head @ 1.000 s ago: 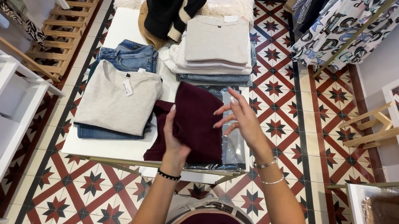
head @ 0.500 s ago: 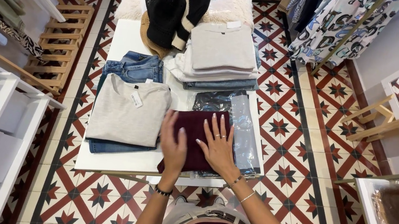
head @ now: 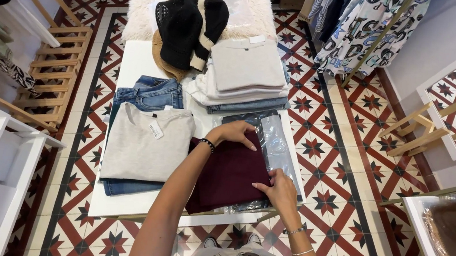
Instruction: The person folds several tops and a pair of jeans on a white table in a clothing store. They handle a dark green top, a light gray top, a brown top, and a maroon top, folding each neatly and stacking them. The person then places the folded stack into a white drawer.
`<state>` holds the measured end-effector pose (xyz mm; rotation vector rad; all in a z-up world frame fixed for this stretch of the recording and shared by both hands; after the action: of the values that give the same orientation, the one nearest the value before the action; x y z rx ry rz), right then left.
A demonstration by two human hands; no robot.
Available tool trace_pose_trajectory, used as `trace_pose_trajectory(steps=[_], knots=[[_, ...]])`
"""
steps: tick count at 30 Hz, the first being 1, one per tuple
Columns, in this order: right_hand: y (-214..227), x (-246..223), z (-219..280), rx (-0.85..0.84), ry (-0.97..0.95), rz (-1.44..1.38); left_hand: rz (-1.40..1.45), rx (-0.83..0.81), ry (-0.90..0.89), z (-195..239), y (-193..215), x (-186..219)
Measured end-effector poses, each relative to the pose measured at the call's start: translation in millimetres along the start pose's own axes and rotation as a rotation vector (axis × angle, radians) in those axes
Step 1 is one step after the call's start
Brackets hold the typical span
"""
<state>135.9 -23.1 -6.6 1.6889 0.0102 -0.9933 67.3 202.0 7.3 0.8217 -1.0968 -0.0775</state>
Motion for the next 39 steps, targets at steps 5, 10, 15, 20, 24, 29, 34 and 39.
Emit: trace_pose_trajectory(steps=[5, 10, 15, 20, 24, 29, 34, 39], knots=[[1.6, 14.9, 2.7, -0.138, -0.065, -0.199, 0.216, 0.107, -0.18, 95.7, 79.8, 69.1], [97.7, -55.2, 1.1, -0.106, 0.063, -0.81, 0.065, 0.332, -0.218, 191.0, 151.8, 108.9], [168.3, -143.0, -18.0, -0.132, 0.238, -0.881, -0.154, 0.587, -0.333, 209.7, 188.7, 128.1], [195.3, -158.2, -34.7, -0.024, 0.368, -0.769, -0.357, 0.762, -0.354, 211.2, 172.5, 125.1], [195.4, -145.3, -14.2, 0.123, 0.646, -0.588, -0.128, 0.79, -0.534, 224.0, 123.3, 113.7], [126.6, -70.0, 9.2, 0.113, 0.75, -0.466, -0.086, 0.734, -0.591, 225.0, 31.6, 57.1], [79.5, -5.1, 34.4, 0.056, 0.759, -0.137, -0.297, 0.407, -0.205, 238.5, -29.9, 32.4], [86.2, -71.4, 26.6, 0.427, 0.808, 0.067, -0.173, 0.517, -0.119, 216.6, -17.8, 68.7]])
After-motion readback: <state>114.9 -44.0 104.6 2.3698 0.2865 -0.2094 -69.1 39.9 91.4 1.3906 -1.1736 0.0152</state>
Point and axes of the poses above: each hand's wrist, its own z-axis away from the middle knuckle, its own y-axis out of the back of the hand, x = y × z, the point moved 9 cm from there along -z, towards the middle knuckle, and after that the axes turned 11 degrees about x, right-handed, at the moved point
